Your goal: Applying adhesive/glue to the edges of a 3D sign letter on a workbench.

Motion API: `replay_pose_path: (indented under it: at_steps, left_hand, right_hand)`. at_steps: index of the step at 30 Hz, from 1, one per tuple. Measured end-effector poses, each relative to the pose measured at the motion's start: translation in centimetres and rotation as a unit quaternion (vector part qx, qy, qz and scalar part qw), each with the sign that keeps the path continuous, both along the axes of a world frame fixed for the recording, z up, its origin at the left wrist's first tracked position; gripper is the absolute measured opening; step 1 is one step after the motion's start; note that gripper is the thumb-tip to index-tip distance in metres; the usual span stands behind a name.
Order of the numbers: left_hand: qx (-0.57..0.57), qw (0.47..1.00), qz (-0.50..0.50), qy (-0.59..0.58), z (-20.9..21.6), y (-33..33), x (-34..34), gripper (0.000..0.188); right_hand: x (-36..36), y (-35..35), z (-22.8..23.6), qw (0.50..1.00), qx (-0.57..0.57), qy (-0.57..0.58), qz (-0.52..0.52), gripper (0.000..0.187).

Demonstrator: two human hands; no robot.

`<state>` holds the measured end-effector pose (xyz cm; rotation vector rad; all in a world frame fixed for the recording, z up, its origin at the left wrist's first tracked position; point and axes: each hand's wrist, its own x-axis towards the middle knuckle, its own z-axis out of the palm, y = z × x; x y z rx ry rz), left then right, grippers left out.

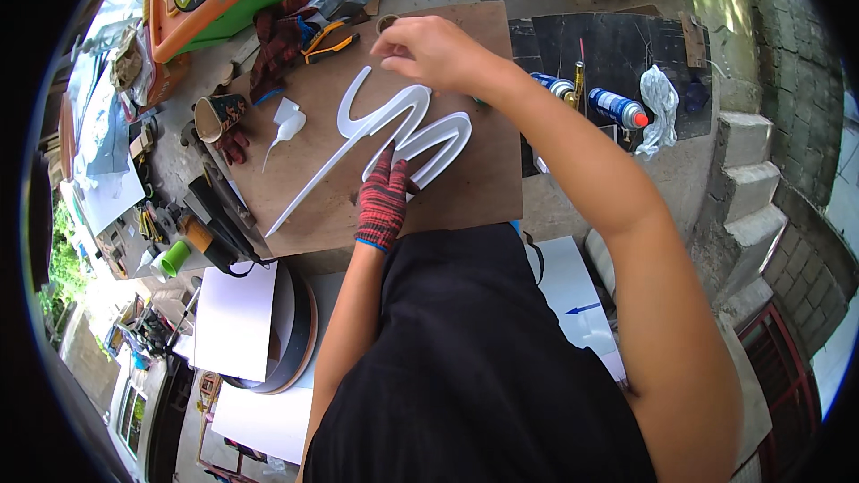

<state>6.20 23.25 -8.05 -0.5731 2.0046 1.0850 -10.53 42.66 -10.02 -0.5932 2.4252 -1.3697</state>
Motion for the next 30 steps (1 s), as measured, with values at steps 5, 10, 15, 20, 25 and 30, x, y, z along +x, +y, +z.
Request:
replay_pose_path:
  at_steps: [5, 10, 15, 20, 25, 30]
  left_hand:
    - [-0.12, 0.981, -0.097, 0.119, 1.3, -1.1, -0.4, 0.044]
    - [-0.15, 0.914, -0.175, 0.334, -0.2, -2.9, -4.6, 0.057]
    - [-0.104, 0.898, -0.293, 0.311, -2.3, -3.8, -6.6, 0.06]
    - [-0.062, 0.894, -0.329, 0.3, -2.4, -4.2, -7.1, 0.063]
    - [-0.068, 0.902, -0.336, 0.263, -1.3, -5.4, -6.9, 0.072]
    - [-0.101, 0.878, -0.349, 0.313, -3.5, -7.5, -5.9, 0.064]
  right_hand:
    - [7.1, 2.0, 2.1, 0.98, 0.035, 0.068, -0.185, 0.009]
    - [12.9, 0.5, 2.3, 0.977, 0.083, 0.066, -0.182, 0.019]
    - [13.6, 0.1, 1.6, 0.966, 0.102, 0.034, -0.233, 0.028]
    - [13.4, -0.2, 1.0, 0.962, 0.103, 0.009, -0.254, 0.027]
    - [13.4, -0.8, 0.6, 0.954, 0.111, -0.012, -0.277, 0.031]
    - [12.7, -1.6, 0.2, 0.945, 0.09, -0.074, -0.305, 0.037]
